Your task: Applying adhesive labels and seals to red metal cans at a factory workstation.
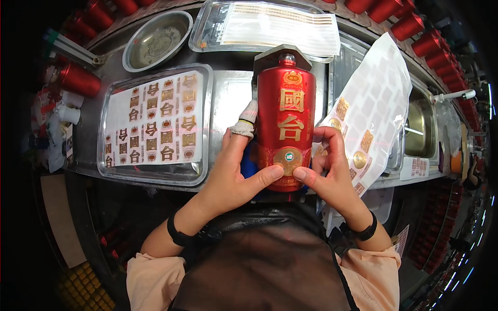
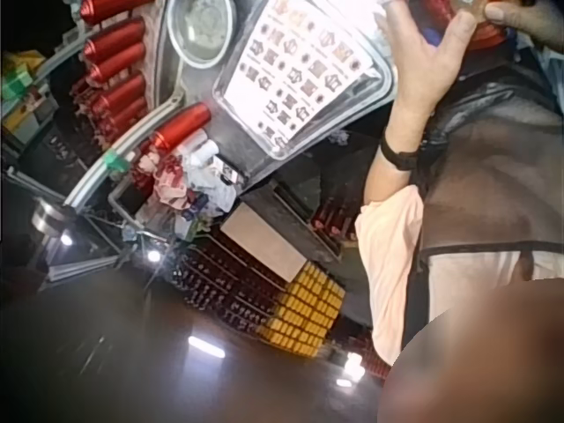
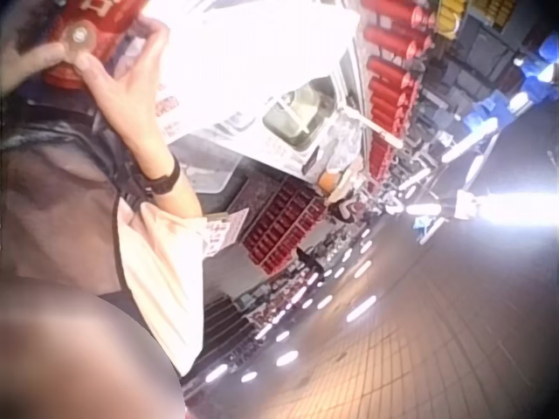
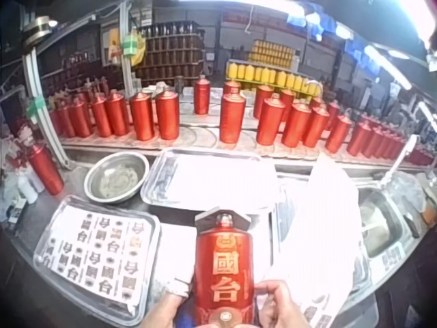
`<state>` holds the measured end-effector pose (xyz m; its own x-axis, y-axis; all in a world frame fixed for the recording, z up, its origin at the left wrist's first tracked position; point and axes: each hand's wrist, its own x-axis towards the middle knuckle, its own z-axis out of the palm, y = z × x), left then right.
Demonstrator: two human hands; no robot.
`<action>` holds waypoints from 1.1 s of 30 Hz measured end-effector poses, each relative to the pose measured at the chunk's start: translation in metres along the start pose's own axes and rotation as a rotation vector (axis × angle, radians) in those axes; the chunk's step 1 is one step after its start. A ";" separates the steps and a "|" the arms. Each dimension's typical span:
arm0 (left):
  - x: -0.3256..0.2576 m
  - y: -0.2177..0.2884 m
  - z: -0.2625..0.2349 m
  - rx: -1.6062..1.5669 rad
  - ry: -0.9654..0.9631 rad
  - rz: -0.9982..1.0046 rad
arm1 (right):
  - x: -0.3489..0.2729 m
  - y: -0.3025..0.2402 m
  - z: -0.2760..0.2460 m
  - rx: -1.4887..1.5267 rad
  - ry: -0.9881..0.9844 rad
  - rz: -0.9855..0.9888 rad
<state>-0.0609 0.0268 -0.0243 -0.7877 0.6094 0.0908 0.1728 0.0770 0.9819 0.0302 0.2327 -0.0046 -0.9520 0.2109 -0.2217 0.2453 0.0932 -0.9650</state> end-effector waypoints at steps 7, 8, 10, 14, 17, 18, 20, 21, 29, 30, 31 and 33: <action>0.000 -0.001 -0.002 -0.107 -0.008 0.032 | 0.003 0.002 0.001 0.127 -0.024 -0.021; 0.000 0.001 -0.001 -0.159 -0.003 0.005 | 0.005 0.006 0.003 0.214 -0.014 -0.037; 0.001 0.003 0.001 -0.211 0.004 -0.022 | 0.006 0.007 0.005 0.300 -0.006 -0.052; 0.001 0.000 0.001 -0.203 -0.001 -0.018 | 0.006 0.002 0.005 0.192 -0.004 -0.029; 0.001 -0.002 0.000 -0.181 -0.020 -0.032 | 0.006 0.000 0.006 0.113 0.006 -0.017; 0.001 -0.003 0.001 -0.187 -0.016 -0.034 | 0.006 0.000 0.007 0.112 0.016 -0.014; 0.001 -0.002 0.001 -0.198 -0.015 -0.032 | 0.006 -0.003 0.009 0.131 0.023 0.002; 0.001 -0.002 0.001 -0.209 -0.014 -0.030 | 0.005 -0.004 0.010 0.151 0.029 0.016; -0.002 -0.003 0.001 -0.291 0.034 -0.047 | 0.005 0.001 0.006 0.128 0.020 0.021; -0.002 -0.004 0.000 -0.307 0.029 -0.060 | 0.005 0.002 0.004 0.161 0.008 0.034; -0.003 -0.006 -0.001 -0.307 0.031 -0.061 | 0.005 0.001 0.004 0.161 0.006 0.034; -0.003 -0.010 -0.002 -0.169 -0.018 0.029 | 0.004 -0.001 0.003 0.049 -0.004 -0.010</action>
<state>-0.0611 0.0224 -0.0338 -0.7729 0.6234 0.1183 0.0927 -0.0735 0.9930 0.0260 0.2302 -0.0053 -0.9552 0.2059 -0.2126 0.2268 0.0477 -0.9728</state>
